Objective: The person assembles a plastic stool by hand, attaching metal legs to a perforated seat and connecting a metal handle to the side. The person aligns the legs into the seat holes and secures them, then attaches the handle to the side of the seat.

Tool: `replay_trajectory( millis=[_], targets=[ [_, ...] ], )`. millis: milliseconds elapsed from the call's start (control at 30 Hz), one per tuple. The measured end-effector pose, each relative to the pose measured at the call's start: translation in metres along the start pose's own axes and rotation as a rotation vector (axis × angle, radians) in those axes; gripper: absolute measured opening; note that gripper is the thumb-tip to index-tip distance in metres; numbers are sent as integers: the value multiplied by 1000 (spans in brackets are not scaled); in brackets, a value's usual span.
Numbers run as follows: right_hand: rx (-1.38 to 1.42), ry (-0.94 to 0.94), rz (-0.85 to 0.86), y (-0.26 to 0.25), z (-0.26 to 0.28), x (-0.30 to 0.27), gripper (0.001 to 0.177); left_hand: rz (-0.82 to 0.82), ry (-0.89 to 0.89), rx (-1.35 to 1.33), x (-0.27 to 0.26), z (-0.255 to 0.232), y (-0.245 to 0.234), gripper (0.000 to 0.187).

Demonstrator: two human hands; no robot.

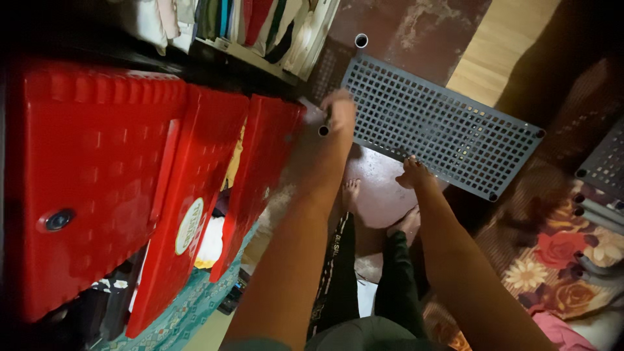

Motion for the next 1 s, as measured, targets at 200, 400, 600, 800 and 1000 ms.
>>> replay_trajectory(
  millis=[200,400,600,800,1000],
  targets=[
    [-9,-20,6,0,2,4,93,-438,149,379,42,27,-113,50],
    [-19,-29,-9,5,-4,2,93,-359,58,517,71,39,-124,39],
    [-62,-8,-16,1,4,3,94,-249,72,460,88,27,-77,28],
    [9,8,11,1,2,-4,91,-190,104,397,130,15,-54,17],
    [12,30,70,5,7,-1,95,-159,172,370,163,4,-35,6]
  ],
)
Point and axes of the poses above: each hand's wrist, its own x-axis towards the middle knuckle, its own y-axis out of the palm, z = x × y, the point moved 5 cm from there along x, towards the middle knuckle, and after that the axes turned 6 degrees about y, right-handed, at the moved point
